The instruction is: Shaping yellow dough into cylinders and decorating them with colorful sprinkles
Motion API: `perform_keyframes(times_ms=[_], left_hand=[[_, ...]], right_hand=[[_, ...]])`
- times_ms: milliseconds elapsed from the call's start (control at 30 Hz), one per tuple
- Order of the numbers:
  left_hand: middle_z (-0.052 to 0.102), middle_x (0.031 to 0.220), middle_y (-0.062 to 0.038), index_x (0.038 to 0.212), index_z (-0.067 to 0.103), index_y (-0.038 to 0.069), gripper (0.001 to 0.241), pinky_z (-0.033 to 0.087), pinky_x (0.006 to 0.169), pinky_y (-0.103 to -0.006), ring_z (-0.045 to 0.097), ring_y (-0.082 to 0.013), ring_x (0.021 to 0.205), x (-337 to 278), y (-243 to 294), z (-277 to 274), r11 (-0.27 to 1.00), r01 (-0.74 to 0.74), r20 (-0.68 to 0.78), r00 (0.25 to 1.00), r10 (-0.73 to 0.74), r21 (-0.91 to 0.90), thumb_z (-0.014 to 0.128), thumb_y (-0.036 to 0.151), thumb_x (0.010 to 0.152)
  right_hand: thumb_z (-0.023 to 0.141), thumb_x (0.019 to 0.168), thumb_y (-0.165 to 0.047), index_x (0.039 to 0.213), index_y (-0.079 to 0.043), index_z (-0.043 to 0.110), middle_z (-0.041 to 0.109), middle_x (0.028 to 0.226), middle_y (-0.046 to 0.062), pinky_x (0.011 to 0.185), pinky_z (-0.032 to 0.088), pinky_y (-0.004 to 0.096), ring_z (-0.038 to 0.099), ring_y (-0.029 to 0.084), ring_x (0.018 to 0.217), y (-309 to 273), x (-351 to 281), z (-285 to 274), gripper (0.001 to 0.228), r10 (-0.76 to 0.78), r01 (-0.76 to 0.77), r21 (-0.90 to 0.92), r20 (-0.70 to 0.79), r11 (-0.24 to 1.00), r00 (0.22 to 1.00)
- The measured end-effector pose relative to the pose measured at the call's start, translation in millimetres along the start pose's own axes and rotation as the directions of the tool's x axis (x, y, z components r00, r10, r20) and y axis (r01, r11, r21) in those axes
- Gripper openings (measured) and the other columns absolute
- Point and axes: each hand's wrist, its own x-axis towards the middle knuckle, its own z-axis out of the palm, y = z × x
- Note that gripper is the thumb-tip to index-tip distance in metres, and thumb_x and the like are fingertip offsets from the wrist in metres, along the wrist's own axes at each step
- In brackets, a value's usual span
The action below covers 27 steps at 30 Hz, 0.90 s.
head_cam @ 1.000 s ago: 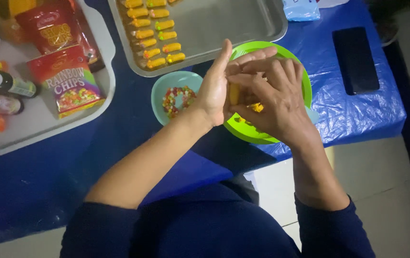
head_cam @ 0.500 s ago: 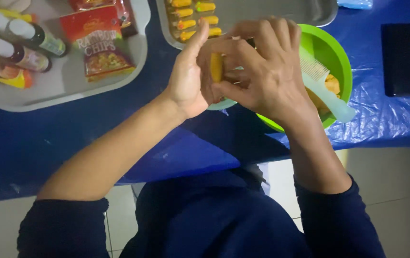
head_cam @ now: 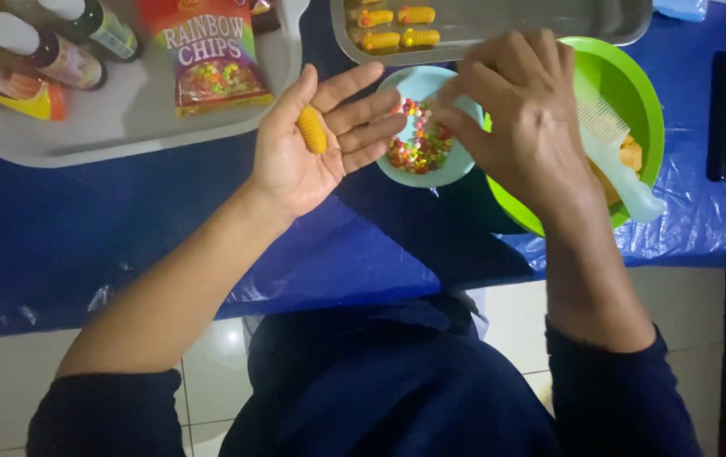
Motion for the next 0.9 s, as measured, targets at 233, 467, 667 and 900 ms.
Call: perform_keyframes(times_ms=[233,467,667,900], left_hand=[[0.064,0.142,-0.023,0.154,0.05,0.005,0.056,0.06,0.105,-0.0448,0.062,-0.0429,0.134,1.0,7.3,-20.0,0.994,-0.03,0.07,0.997,0.037,-0.105,0.047,0.037,0.108],[0.061,0.147,-0.024,0.154,0.051,0.005,0.069,0.058,0.108,-0.0469,0.06,-0.0455,0.139,3.7,13.2,-25.1,0.993,-0.059,0.03,0.998,0.062,-0.098,0.041,0.05,0.103],[0.054,0.155,-0.023,0.156,0.046,0.005,0.068,0.053,0.114,-0.0483,0.054,-0.0464,0.146,3.8,8.7,-22.0,0.995,-0.053,0.02,0.998,0.055,-0.086,0.037,0.047,0.104],[0.051,0.158,-0.023,0.159,0.042,0.004,0.067,0.055,0.111,-0.0469,0.055,-0.0456,0.143,2.4,8.0,-17.4,0.993,-0.061,0.037,0.997,0.065,-0.104,0.041,0.043,0.104]], right_hand=[[0.067,0.1,0.002,0.112,-0.019,0.072,0.063,0.115,0.008,0.086,0.041,0.048,0.055,0.033,0.099,-7.3,-18.3,13.7,0.025,-0.007,0.025,-0.14,0.126,0.99,0.992],[0.073,0.102,-0.015,0.105,-0.02,0.075,0.064,0.119,0.007,0.092,0.042,0.05,0.056,0.031,0.108,-7.7,-21.8,23.4,0.006,0.005,0.032,-0.144,0.247,0.989,0.969],[0.07,0.094,-0.026,0.1,-0.02,0.069,0.059,0.106,0.006,0.084,0.045,0.05,0.055,0.03,0.1,0.8,-14.2,37.6,0.009,-0.01,0.116,-0.281,0.354,0.953,0.935],[0.06,0.097,-0.037,0.098,-0.026,0.068,0.059,0.094,0.004,0.077,0.045,0.045,0.056,0.03,0.095,0.9,-2.1,49.3,0.014,0.012,0.157,-0.346,0.44,0.925,0.898]])
